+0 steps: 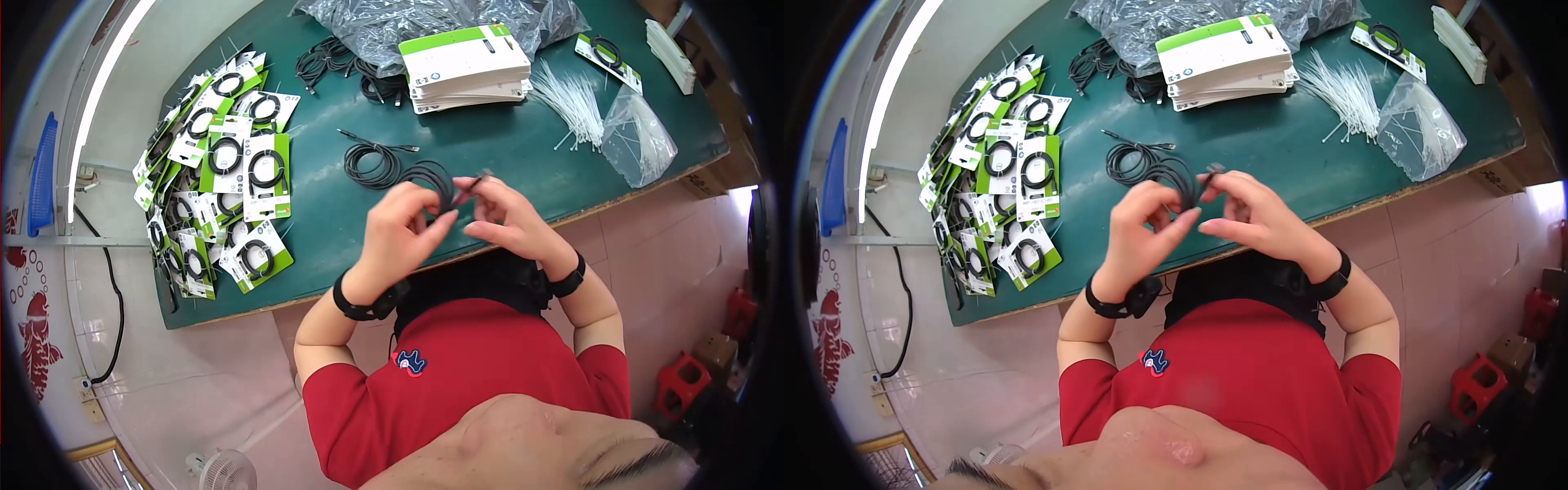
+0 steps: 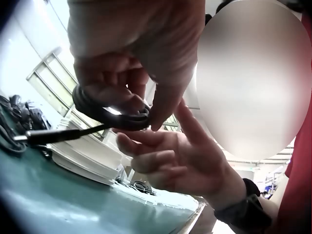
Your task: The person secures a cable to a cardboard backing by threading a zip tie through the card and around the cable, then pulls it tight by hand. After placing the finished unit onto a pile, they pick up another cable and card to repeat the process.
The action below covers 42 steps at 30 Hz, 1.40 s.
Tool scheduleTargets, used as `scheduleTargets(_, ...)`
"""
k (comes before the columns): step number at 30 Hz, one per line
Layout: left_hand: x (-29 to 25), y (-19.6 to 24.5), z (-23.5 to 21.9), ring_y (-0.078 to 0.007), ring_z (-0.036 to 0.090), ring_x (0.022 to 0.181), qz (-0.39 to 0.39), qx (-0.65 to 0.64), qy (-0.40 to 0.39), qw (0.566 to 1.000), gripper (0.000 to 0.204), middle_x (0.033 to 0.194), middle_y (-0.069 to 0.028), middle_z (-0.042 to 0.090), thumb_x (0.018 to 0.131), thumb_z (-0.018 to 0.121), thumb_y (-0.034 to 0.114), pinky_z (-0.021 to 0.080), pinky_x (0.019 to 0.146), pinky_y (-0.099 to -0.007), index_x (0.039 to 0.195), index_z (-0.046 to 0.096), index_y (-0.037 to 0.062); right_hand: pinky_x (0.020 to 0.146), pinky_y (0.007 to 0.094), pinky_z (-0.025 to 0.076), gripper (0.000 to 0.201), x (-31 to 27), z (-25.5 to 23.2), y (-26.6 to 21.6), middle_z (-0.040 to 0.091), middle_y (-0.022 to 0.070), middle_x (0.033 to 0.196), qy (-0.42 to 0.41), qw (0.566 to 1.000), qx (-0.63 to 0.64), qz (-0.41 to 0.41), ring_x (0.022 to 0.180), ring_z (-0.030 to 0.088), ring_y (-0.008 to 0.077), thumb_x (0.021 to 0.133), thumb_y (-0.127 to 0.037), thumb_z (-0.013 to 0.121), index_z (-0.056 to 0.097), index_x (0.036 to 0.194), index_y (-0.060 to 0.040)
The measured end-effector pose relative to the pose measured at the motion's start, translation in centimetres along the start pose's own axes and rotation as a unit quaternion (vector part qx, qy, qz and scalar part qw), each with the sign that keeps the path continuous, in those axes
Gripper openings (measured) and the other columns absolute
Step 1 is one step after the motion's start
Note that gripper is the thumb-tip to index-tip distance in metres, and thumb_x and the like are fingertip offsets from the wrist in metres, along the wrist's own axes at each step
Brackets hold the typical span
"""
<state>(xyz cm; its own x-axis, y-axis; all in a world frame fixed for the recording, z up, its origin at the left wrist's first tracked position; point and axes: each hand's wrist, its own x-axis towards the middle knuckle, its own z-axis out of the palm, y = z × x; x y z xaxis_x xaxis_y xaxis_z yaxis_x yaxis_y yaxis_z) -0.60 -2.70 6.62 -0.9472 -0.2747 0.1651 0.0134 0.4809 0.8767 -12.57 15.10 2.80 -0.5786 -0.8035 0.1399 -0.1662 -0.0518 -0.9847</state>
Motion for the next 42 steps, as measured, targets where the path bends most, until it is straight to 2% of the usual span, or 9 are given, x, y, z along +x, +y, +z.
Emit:
scheduleTargets(5, -0.1, -0.4, 2.7, -0.0223, 0.066, 0.08, 0.252, 0.167, 0.074, 0.95, 0.031, 0.101, -0.0125, 0.066, 0.078, 0.084, 0.007, 0.051, 0.064, -0.0316, 0.103, 0.067, 0.0001, 0.058, 0.0218, 0.039, 0.016, 0.3, 0.7, -0.4, 0.058, 0.0028, 0.095, 0.062, 0.992, 0.109, 0.029, 0.069, 0.047, 0.0052, 0.103, -0.018, 0.06, 0.061, 0.109, -0.0033)
scheduleTargets(7, -1.0, -1.6, 3.5, -0.0237, 0.065, 0.087, 0.265, 0.127, 0.143, 0.945, 0.035, 0.105, -0.0134, 0.065, 0.079, 0.083, 0.006, 0.051, 0.069, -0.0324, 0.109, 0.066, 0.0005, 0.057, 0.0214, 0.038, 0.018, 0.6, 0.3, -0.8, 0.058, 0.0039, 0.096, 0.096, 0.985, 0.135, 0.057, 0.068, 0.046, 0.0048, 0.106, -0.022, 0.056, 0.06, 0.107, -0.0041)
scheduleTargets(10, -1.2, -2.3, 4.7, -0.0266, 0.064, 0.101, 0.284, 0.047, 0.272, 0.918, 0.045, 0.114, -0.0153, 0.064, 0.08, 0.083, 0.005, 0.052, 0.078, -0.034, 0.121, 0.063, 0.0012, 0.053, 0.0206, 0.034, 0.029, 1.4, -0.5, -1.2, 0.057, 0.0036, 0.089, 0.164, 0.89, 0.419, -0.068, 0.062, 0.042, 0.0045, 0.11, -0.033, 0.046, 0.056, 0.1, -0.007)
scheduleTargets(13, -0.5, -1.1, 7.2, -0.025, 0.061, 0.104, 0.1, -0.37, 0.191, 0.904, 0.06, 0.119, -0.0134, 0.06, 0.084, 0.078, 0.001, 0.051, 0.086, -0.0344, 0.138, 0.052, 0.0015, 0.053, 0.0208, 0.034, 0.033, 1.8, 0.1, -1.6, 0.057, 0.0027, 0.085, 0.149, 0.879, 0.45, -0.043, 0.061, 0.042, 0.0054, 0.111, -0.036, 0.043, 0.054, 0.099, -0.0076)
scheduleTargets(18, 2.6, 0.9, 8.1, -0.0157, 0.058, 0.089, 0.037, -0.483, 0.234, 0.843, 0.057, 0.101, -0.0053, 0.059, 0.095, 0.068, 0.002, 0.051, 0.086, -0.0332, 0.147, 0.045, 0.0012, 0.052, 0.0202, 0.035, 0.032, 1.7, 1.7, -0.7, 0.055, -0.0002, 0.079, 0.115, 0.895, 0.422, 0.082, 0.062, 0.044, 0.0048, 0.111, -0.035, 0.044, 0.055, 0.104, -0.006)
scheduleTargets(21, 3.3, -0.7, 8.2, -0.0099, 0.047, 0.071, 0.063, -0.564, 0.168, 0.806, 0.041, 0.08, 0.0008, 0.049, 0.105, 0.055, 0.01, 0.05, 0.081, -0.0312, 0.145, 0.048, 0.0025, 0.052, 0.02, 0.035, 0.033, 2.0, 2.0, -0.6, 0.054, -0.0008, 0.078, 0.185, 0.928, 0.318, 0.065, 0.063, 0.045, 0.0041, 0.11, -0.034, 0.046, 0.057, 0.112, -0.0035)
scheduleTargets(27, 3.6, -0.8, 9.3, -0.007, 0.036, 0.059, 0.04, -0.581, 0.164, 0.796, 0.037, 0.067, 0.0036, 0.04, 0.111, 0.045, 0.023, 0.047, 0.068, -0.0297, 0.14, 0.053, 0.0024, 0.055, 0.0179, 0.034, 0.04, 2.8, 2.9, 0.7, 0.057, -0.0044, 0.077, 0.305, 0.909, 0.279, -0.056, 0.065, 0.047, 0.0002, 0.107, -0.034, 0.055, 0.06, 0.128, -0.001)
scheduleTargets(34, 3.2, -0.5, 7.6, -0.0063, 0.033, 0.053, -0.015, -0.59, 0.126, 0.797, 0.043, 0.064, 0.0039, 0.038, 0.111, 0.043, 0.033, 0.038, 0.053, -0.0282, 0.135, 0.056, 0.0006, 0.054, 0.02, 0.033, 0.046, 2.4, 0.0, 1.0, 0.048, -0.0056, 0.064, 0.145, 0.957, 0.245, -0.046, 0.058, 0.041, 0.003, 0.11, -0.035, 0.047, 0.065, 0.129, 0.0023)
scheduleTargets(42, 2.9, -1.1, 5.8, -0.0054, 0.032, 0.052, -0.065, -0.495, 0.06, 0.864, 0.05, 0.066, 0.0039, 0.04, 0.112, 0.037, 0.039, 0.04, 0.054, -0.027, 0.142, 0.053, 0.0026, 0.055, 0.0211, 0.035, 0.048, 1.4, -0.9, 0.1, 0.049, -0.0051, 0.061, 0.105, 0.99, 0.092, -0.027, 0.061, 0.047, 0.0032, 0.11, -0.038, 0.045, 0.069, 0.124, 0.0015)
